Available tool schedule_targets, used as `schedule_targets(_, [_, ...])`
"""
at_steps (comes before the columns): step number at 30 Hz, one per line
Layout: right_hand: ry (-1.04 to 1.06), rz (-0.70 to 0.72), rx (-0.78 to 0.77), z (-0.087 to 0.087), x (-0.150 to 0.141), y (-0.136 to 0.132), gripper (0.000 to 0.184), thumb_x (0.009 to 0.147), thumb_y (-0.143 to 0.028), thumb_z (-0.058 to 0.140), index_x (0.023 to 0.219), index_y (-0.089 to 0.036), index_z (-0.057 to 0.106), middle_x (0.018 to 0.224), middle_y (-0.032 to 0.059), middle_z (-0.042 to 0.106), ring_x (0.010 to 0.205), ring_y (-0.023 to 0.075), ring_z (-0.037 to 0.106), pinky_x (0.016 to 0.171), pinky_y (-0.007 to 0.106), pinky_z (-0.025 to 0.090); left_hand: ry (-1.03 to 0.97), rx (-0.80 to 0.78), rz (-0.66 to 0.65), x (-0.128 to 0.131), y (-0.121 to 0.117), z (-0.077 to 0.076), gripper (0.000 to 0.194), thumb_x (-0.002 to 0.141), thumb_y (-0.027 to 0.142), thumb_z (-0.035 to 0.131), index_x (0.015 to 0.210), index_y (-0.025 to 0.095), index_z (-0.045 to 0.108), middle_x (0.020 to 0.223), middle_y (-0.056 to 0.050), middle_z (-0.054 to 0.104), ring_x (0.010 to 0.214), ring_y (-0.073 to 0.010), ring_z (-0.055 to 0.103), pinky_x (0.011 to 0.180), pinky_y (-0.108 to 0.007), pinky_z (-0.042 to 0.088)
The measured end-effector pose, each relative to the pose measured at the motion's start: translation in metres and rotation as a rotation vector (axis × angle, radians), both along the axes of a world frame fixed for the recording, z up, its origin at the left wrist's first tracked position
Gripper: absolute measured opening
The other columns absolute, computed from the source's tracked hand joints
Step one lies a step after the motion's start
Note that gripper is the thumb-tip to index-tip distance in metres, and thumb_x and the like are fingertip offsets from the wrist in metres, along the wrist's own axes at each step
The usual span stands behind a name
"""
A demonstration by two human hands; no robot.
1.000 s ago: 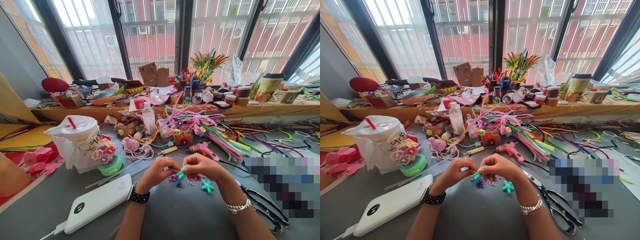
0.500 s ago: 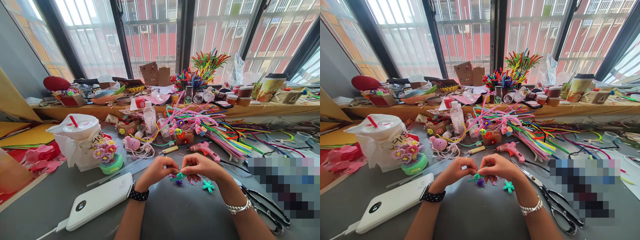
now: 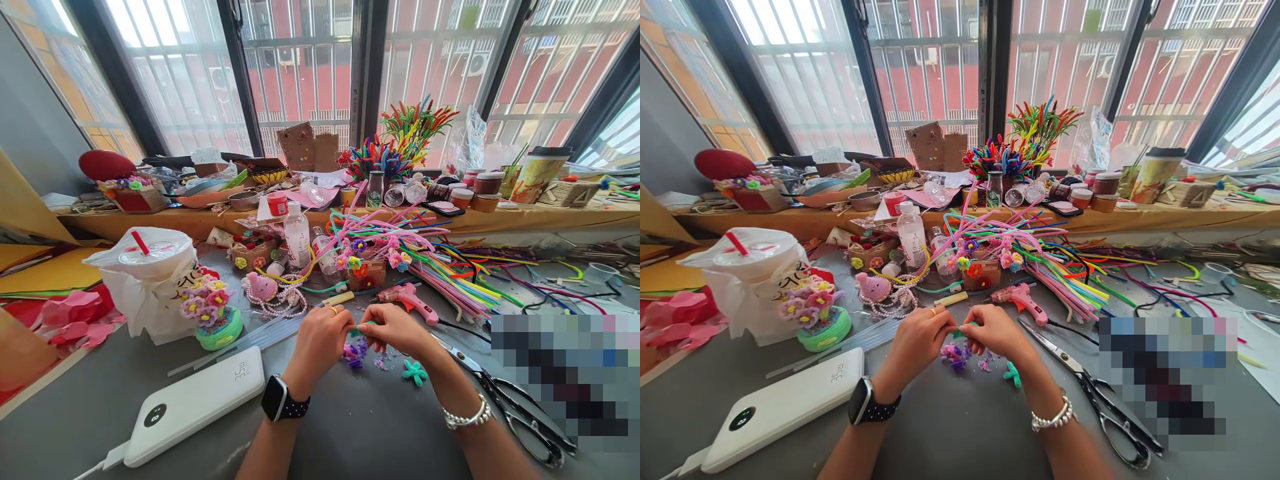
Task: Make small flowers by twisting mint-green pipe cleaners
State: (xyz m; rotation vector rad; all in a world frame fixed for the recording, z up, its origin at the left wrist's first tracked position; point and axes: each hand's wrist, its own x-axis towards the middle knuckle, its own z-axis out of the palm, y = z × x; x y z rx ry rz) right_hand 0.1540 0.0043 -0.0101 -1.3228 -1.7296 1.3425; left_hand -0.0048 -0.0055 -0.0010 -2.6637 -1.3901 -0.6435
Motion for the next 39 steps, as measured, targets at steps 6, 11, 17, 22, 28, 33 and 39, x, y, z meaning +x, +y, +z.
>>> schedule_targets(6, [-0.165, -0.079, 0.209, -0.005, -0.013, 0.002, 0.019, 0.075, -0.022, 0.042, 0.064, -0.016, 0.055, 0.046, -0.0024, 0.054, 0.035, 0.0079, 0.048, 0.037, 0.017, 0.036, 0.131, 0.233, 0.059, 0.005, -0.001, -0.004, 0.014, 0.08, 0.014, 0.042, 0.073, 0.018, 0.053, 0.074, -0.003, 0.059, 0.07, -0.018, 0.051, 0.062, -0.031, 0.028])
schedule_targets(11, [-0.298, -0.183, 0.371, -0.005, -0.02, 0.001, 0.025, 0.077, -0.023, 0.041, 0.056, -0.017, 0.053, 0.046, -0.0006, 0.057, 0.039, 0.0102, 0.051, 0.046, 0.02, 0.037, 0.15, 0.316, 0.071, 0.007, -0.001, -0.006, 0.013, 0.08, 0.013, 0.043, 0.073, 0.018, 0.053, 0.074, -0.003, 0.059, 0.069, -0.0176, 0.051, 0.061, -0.031, 0.026])
schedule_targets(17, [-0.272, -0.339, 0.49, -0.002, -0.029, -0.006, 0.026, 0.081, -0.027, 0.038, 0.062, -0.018, 0.054, 0.05, 0.0003, 0.058, 0.045, 0.0132, 0.053, 0.05, 0.021, 0.036, 0.111, 0.443, 0.143, 0.009, -0.002, -0.008, 0.015, 0.081, 0.013, 0.043, 0.074, 0.017, 0.055, 0.075, -0.003, 0.06, 0.07, -0.017, 0.052, 0.06, -0.031, 0.025])
schedule_targets(22, [-0.339, -0.38, 0.573, -0.001, -0.032, -0.009, 0.025, 0.083, -0.026, 0.035, 0.068, -0.018, 0.054, 0.058, 0.0037, 0.06, 0.053, 0.0161, 0.055, 0.054, 0.024, 0.034, 0.127, 0.434, 0.177, 0.014, -0.006, -0.007, 0.022, 0.083, 0.01, 0.036, 0.076, 0.016, 0.057, 0.075, -0.005, 0.062, 0.069, -0.0177, 0.052, 0.061, -0.032, 0.024])
schedule_targets(28, [-0.318, -0.426, 0.64, -0.002, -0.033, -0.013, 0.024, 0.084, -0.027, 0.033, 0.071, -0.019, 0.052, 0.06, 0.0034, 0.058, 0.055, 0.0159, 0.053, 0.055, 0.024, 0.033, -0.087, 0.279, 0.217, 0.016, -0.006, -0.008, 0.025, 0.084, 0.017, 0.035, 0.074, 0.016, 0.057, 0.074, -0.007, 0.062, 0.072, -0.0187, 0.054, 0.063, -0.032, 0.026])
schedule_targets(33, [-0.086, -0.448, 0.577, 0.001, -0.033, -0.016, 0.025, 0.084, -0.033, 0.035, 0.069, -0.019, 0.049, 0.053, -0.0008, 0.052, 0.046, 0.0117, 0.046, 0.049, 0.022, 0.032, -0.628, -0.08, 0.145, 0.013, 0.0, -0.007, 0.018, 0.081, 0.025, 0.042, 0.068, 0.017, 0.053, 0.067, -0.001, 0.058, 0.064, -0.0141, 0.052, 0.06, -0.025, 0.034])
schedule_targets(39, [0.075, -0.393, 0.504, 0.005, -0.031, -0.015, 0.027, 0.084, -0.037, 0.036, 0.068, -0.018, 0.049, 0.051, -0.0031, 0.047, 0.043, 0.0089, 0.038, 0.043, 0.02, 0.029, -1.079, -0.565, -0.061, 0.008, 0.007, -0.005, 0.022, 0.075, 0.033, 0.051, 0.063, 0.015, 0.05, 0.055, 0.003, 0.05, 0.054, -0.0105, 0.048, 0.054, -0.022, 0.037])
